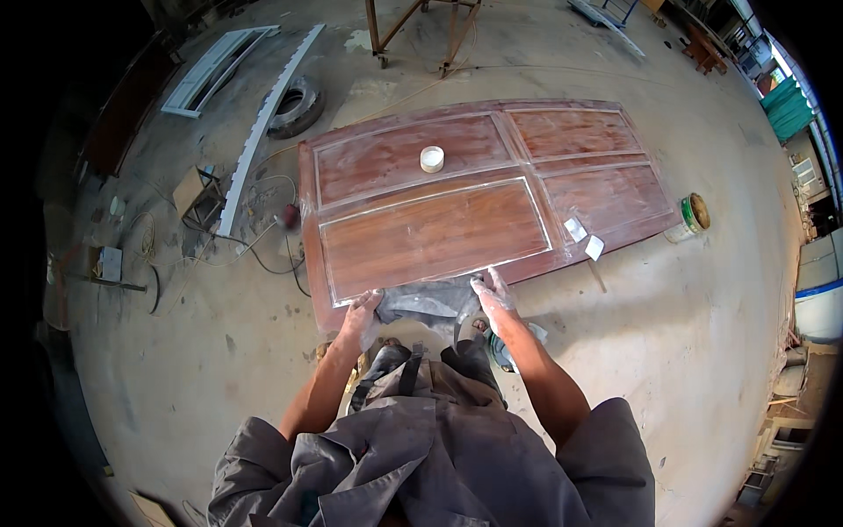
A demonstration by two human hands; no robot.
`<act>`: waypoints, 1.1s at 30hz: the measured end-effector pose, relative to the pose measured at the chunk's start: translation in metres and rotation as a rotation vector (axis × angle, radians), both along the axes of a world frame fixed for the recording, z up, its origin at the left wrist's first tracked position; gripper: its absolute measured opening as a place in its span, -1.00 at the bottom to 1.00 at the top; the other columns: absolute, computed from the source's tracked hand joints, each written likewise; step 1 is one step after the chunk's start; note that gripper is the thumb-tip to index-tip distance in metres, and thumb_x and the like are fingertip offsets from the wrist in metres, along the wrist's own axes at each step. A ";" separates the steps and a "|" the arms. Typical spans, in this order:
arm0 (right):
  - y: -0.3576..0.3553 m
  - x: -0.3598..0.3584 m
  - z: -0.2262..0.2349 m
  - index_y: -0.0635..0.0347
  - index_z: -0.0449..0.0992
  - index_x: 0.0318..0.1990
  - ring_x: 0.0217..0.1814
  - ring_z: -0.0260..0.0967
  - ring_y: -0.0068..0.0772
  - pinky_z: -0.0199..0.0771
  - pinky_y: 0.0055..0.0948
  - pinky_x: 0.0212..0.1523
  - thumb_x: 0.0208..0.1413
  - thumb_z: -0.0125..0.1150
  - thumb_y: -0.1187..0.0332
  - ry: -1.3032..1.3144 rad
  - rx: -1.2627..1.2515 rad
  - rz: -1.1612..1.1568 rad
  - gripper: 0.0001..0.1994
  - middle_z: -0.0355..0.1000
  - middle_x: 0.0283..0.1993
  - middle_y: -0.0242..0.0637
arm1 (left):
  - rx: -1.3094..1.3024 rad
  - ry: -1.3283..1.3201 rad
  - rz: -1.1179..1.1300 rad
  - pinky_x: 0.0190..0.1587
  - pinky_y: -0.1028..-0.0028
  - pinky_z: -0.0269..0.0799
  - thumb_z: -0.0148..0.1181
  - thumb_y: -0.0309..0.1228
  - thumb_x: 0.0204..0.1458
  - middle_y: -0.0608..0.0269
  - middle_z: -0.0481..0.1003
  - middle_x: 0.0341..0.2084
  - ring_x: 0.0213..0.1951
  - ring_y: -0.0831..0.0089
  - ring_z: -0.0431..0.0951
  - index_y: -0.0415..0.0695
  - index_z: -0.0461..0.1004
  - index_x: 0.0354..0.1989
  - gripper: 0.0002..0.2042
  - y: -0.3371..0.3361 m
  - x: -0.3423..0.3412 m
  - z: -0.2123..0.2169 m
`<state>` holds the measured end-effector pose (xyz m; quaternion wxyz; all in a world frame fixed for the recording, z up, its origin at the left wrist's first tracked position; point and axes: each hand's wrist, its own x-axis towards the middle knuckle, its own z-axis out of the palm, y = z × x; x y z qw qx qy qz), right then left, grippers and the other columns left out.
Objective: The person wipes a large wooden door with a yellow cloth and then a grey cloth, removing dust and residue. They also use a small white pad to scrub the surface and edges of the door.
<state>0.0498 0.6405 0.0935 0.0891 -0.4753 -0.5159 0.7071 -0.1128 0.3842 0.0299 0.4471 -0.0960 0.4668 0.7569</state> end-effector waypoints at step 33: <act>0.302 0.133 -0.131 0.36 0.48 0.03 -0.12 0.55 -0.04 0.53 -0.26 -0.13 0.20 0.13 0.39 -0.184 0.363 0.277 -0.70 0.52 -0.04 0.13 | -0.220 0.321 -0.737 -0.04 0.47 0.43 0.09 -0.43 0.31 0.36 0.58 -0.25 -0.17 0.60 0.51 -0.13 0.62 -0.01 -0.80 0.497 -0.011 -0.152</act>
